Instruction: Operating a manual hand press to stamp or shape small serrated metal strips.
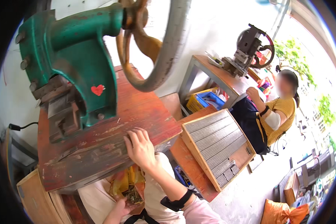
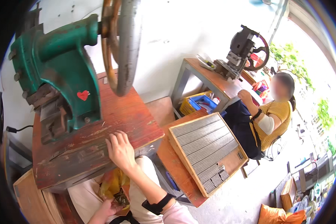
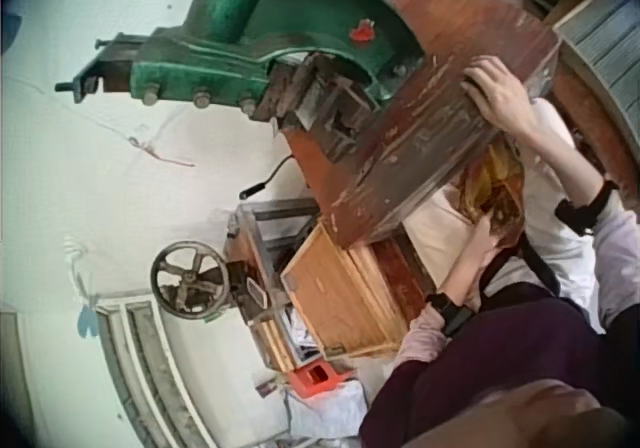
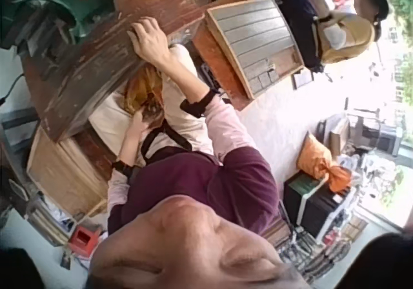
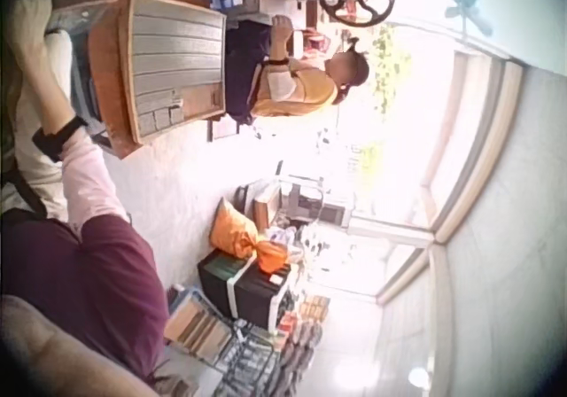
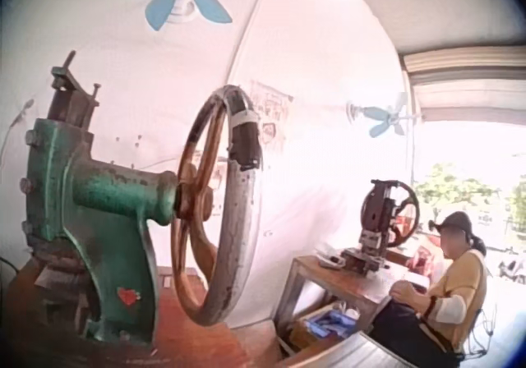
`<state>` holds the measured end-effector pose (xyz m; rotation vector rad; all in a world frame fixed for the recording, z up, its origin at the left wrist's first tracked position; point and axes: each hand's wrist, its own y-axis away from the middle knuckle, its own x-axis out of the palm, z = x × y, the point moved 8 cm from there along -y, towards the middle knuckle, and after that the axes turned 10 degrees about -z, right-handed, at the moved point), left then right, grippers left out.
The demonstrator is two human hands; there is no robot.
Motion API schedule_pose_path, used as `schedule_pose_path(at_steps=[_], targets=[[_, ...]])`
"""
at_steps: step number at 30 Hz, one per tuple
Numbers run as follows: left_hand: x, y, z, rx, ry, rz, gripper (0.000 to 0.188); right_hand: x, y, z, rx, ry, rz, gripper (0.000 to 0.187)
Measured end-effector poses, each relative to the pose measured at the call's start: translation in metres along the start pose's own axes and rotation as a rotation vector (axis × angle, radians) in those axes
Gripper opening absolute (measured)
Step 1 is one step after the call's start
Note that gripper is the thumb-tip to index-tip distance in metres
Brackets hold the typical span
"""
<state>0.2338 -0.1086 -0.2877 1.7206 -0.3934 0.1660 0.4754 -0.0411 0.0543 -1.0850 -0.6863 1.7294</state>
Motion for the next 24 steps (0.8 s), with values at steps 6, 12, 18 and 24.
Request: schedule_pose_path(at_steps=[6,12,18,24], targets=[[-0.006,0.015,-0.023,0.095,0.01,-0.05,0.031,-0.005,0.011,0.003,-0.006,-0.043,-0.026,0.019],[-0.004,0.067,-0.047,0.254,0.001,0.125,0.024,-0.021,0.041,0.009,-0.134,0.018,-0.014,0.031],[-0.069,0.188,-0.124,0.852,-0.055,-0.113,0.036,-0.011,0.059,0.011,-0.283,0.188,0.184,0.033],[-0.209,0.313,-0.14,1.221,0.146,-0.736,0.036,-0.02,0.044,0.027,-0.307,0.164,-0.046,0.029]])
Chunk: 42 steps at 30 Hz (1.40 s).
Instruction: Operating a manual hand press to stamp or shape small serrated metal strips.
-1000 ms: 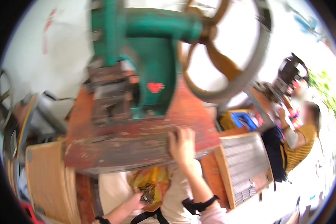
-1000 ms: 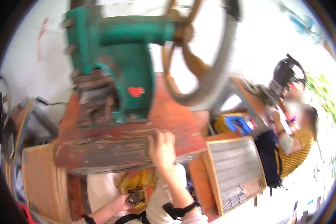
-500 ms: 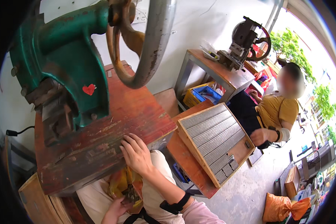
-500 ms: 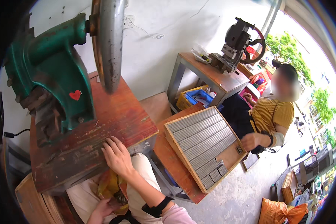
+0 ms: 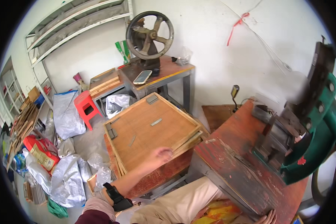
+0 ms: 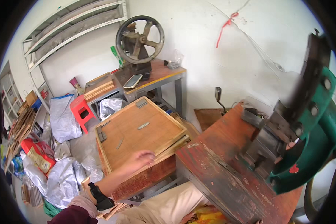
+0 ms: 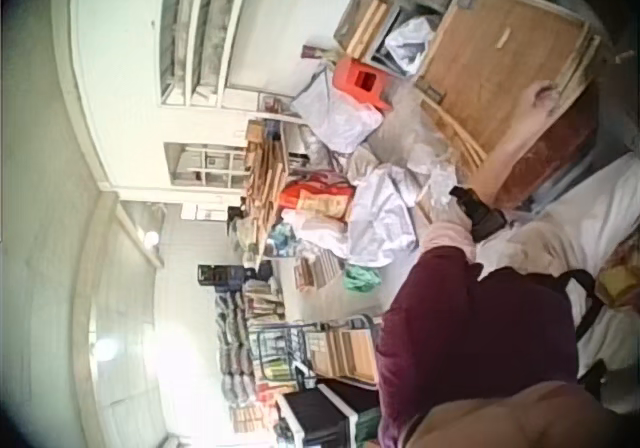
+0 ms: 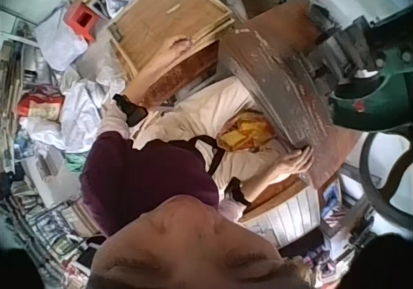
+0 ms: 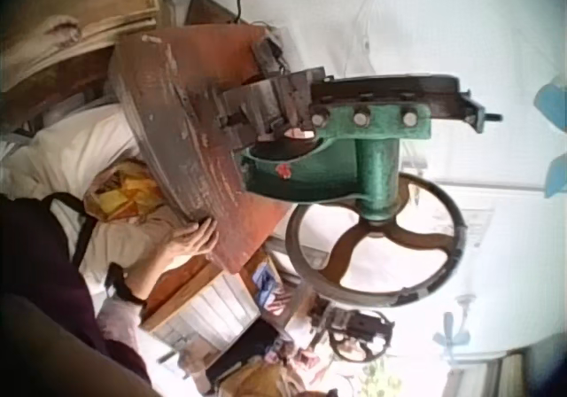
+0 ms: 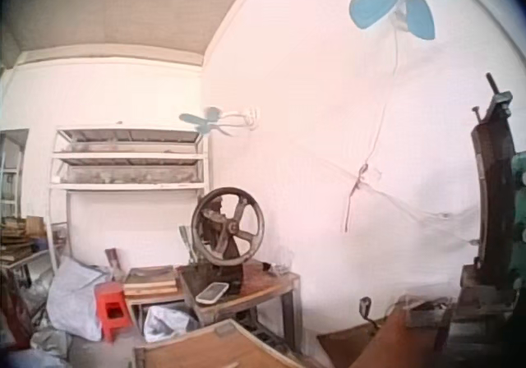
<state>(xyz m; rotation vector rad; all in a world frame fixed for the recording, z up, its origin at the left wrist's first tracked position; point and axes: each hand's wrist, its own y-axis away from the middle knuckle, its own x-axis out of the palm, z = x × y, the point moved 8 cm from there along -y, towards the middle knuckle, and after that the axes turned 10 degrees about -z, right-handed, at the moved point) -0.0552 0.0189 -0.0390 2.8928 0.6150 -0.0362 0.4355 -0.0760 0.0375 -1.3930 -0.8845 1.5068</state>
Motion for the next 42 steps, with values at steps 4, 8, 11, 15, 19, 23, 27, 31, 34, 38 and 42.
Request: schedule_pose_path(at_steps=[4,8,11,15,19,23,27,31,34,38,42], targets=[[-0.118,-0.02,-0.004,0.076,-0.242,-0.285,0.035,-0.005,-0.003,0.009,-0.033,0.028,-0.02,0.03],[-0.207,-0.037,-0.01,0.203,-0.507,-0.484,0.032,-0.003,0.0,0.008,-0.038,0.038,0.005,0.033],[-0.243,-0.065,-0.028,0.333,-0.737,-0.613,0.031,0.0,0.0,0.012,-0.069,0.071,0.004,0.035],[-0.238,-0.128,-0.038,0.412,-0.814,-0.602,0.03,0.002,-0.002,0.018,-0.094,0.097,0.019,0.04],[-0.203,-0.21,-0.041,0.436,-0.956,-0.604,0.036,0.004,-0.002,0.021,-0.085,0.126,0.048,0.041],[-0.173,-0.273,-0.05,0.528,-1.137,-0.628,0.048,0.005,-0.003,0.025,-0.123,0.143,0.009,0.04],[-0.161,-0.306,-0.048,0.564,-1.239,-0.689,0.053,0.011,-0.005,0.029,-0.125,0.178,0.032,0.041],[-0.165,-0.319,-0.045,0.645,-1.376,-0.628,0.052,0.015,-0.008,0.033,-0.065,0.136,0.055,0.043],[-0.154,-0.322,-0.044,0.863,-1.451,-0.491,0.048,0.015,-0.01,0.034,-0.03,0.132,0.023,0.046],[-0.146,-0.324,-0.039,0.931,-1.603,-0.548,0.043,0.017,-0.008,0.032,-0.053,0.151,0.028,0.047],[-0.148,-0.333,-0.032,0.693,-1.676,-0.598,0.04,0.017,-0.005,0.027,-0.073,0.156,0.031,0.047]])
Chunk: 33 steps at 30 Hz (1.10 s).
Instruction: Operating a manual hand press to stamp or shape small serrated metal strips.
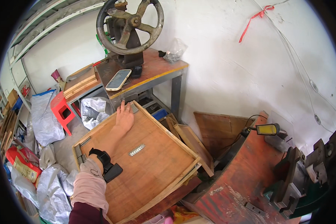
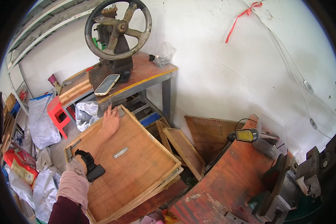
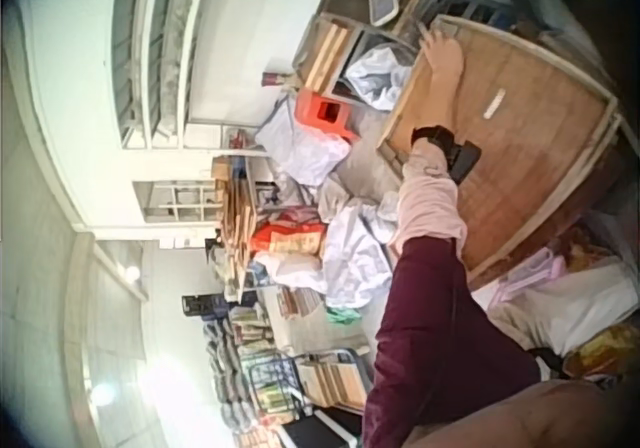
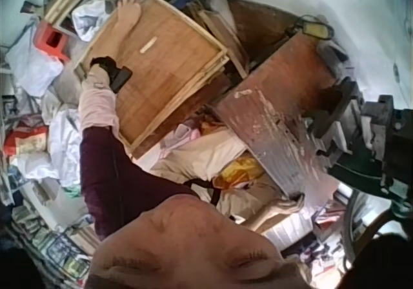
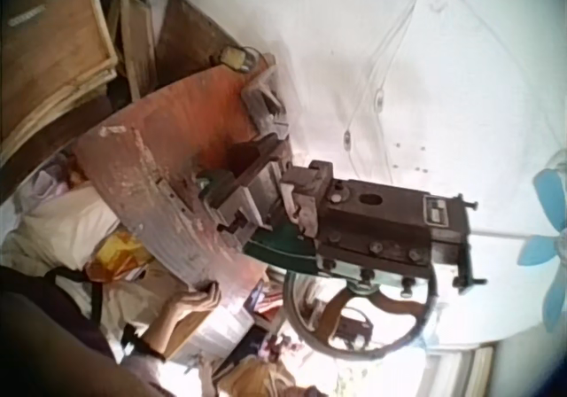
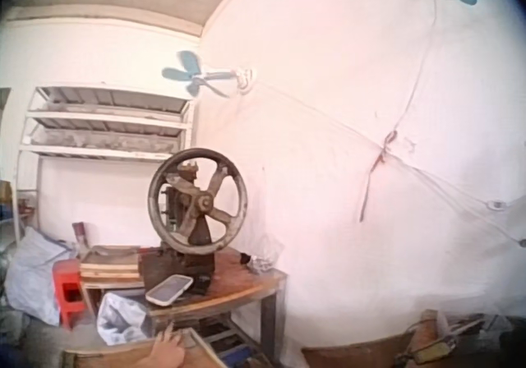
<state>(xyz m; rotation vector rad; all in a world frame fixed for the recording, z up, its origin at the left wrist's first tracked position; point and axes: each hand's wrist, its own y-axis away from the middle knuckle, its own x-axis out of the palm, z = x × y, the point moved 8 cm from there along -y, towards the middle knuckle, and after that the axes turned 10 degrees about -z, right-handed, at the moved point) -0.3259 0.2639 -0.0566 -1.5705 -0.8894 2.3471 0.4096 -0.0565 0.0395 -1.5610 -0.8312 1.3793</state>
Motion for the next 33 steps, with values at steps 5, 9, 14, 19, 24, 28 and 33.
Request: schedule_pose_path(at_steps=[5,9,14,19,24,28,33], targets=[[-0.004,-0.009,0.012,-0.189,0.213,0.124,0.041,0.001,0.002,-0.001,-0.017,0.013,-0.006,0.047],[0.001,-0.019,0.029,-0.34,0.345,0.322,0.048,0.001,0.001,0.003,-0.045,0.028,-0.041,0.047],[0.002,-0.024,0.032,-0.405,0.35,0.438,0.051,-0.002,-0.001,0.001,-0.033,0.027,-0.063,0.047],[-0.017,-0.017,0.022,-0.329,0.301,0.44,0.053,-0.001,-0.001,-0.001,-0.047,-0.016,-0.066,0.045],[-0.04,0.013,-0.007,-0.13,0.449,0.587,0.054,-0.001,0.0,0.002,-0.104,0.057,-0.073,0.044],[-0.052,0.022,-0.011,-0.148,0.501,0.6,0.057,-0.002,0.002,0.0,-0.059,0.043,-0.049,0.042],[-0.057,0.022,-0.017,-0.131,0.494,0.535,0.056,-0.006,0.004,-0.006,0.006,0.023,-0.059,0.04]])
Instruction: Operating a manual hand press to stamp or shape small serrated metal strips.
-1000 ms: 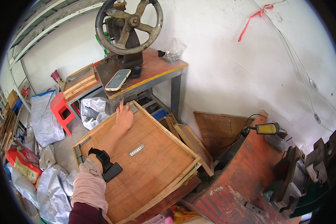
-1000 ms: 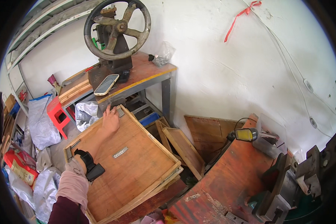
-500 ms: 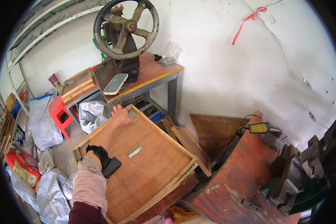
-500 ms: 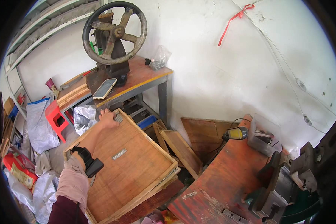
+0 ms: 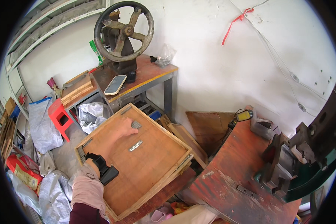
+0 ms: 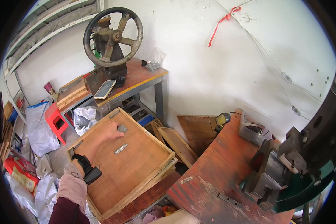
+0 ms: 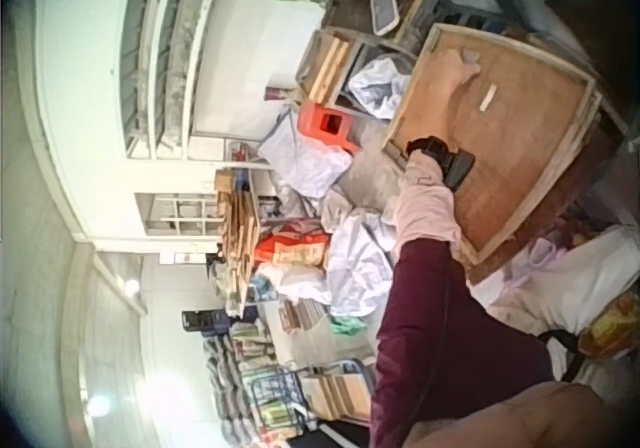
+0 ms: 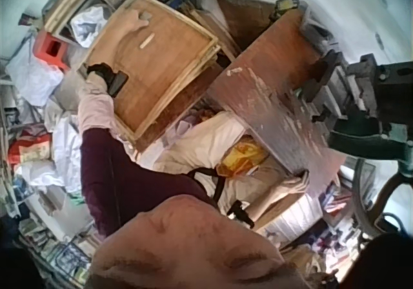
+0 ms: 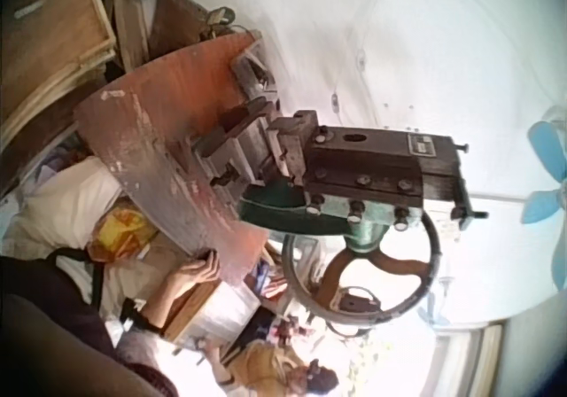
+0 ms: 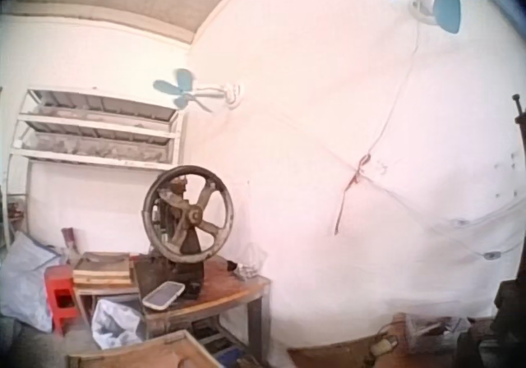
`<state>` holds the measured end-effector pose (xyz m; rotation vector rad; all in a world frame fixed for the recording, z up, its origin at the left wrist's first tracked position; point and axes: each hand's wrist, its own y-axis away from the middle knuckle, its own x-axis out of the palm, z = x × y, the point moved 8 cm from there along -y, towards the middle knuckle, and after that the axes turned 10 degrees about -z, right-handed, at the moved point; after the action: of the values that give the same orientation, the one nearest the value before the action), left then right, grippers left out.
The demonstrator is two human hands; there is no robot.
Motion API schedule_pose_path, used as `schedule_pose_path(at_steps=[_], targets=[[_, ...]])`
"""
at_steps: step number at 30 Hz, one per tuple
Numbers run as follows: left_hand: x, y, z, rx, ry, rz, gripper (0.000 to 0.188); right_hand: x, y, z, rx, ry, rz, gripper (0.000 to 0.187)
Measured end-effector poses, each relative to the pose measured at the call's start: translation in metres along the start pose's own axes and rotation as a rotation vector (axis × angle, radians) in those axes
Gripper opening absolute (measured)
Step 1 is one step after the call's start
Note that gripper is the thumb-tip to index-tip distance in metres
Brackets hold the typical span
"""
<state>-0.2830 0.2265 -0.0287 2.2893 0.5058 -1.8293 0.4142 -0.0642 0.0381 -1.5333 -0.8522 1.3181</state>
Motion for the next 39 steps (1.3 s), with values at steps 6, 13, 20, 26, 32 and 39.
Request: schedule_pose_path(at_steps=[6,13,20,26,32,39], targets=[[-0.007,0.019,0.006,-0.149,0.201,0.091,0.052,-0.002,0.002,-0.006,0.036,-0.062,-0.006,0.036],[-0.069,0.088,-0.079,0.109,0.525,0.037,0.05,-0.005,0.002,-0.009,0.055,-0.108,-0.006,0.034],[-0.097,0.189,-0.257,0.752,0.495,0.235,0.055,-0.01,0.007,-0.016,0.055,-0.124,-0.002,0.028],[-0.066,0.28,-0.394,1.213,0.575,0.273,0.043,-0.018,-0.006,-0.007,0.022,-0.144,0.029,0.027],[-0.017,0.335,-0.476,1.507,0.388,0.236,0.041,-0.023,-0.027,0.0,0.143,-0.332,0.101,0.024],[-0.001,0.346,-0.488,1.628,0.334,0.224,0.051,0.008,-0.037,0.019,0.263,-0.704,0.488,0.06]])
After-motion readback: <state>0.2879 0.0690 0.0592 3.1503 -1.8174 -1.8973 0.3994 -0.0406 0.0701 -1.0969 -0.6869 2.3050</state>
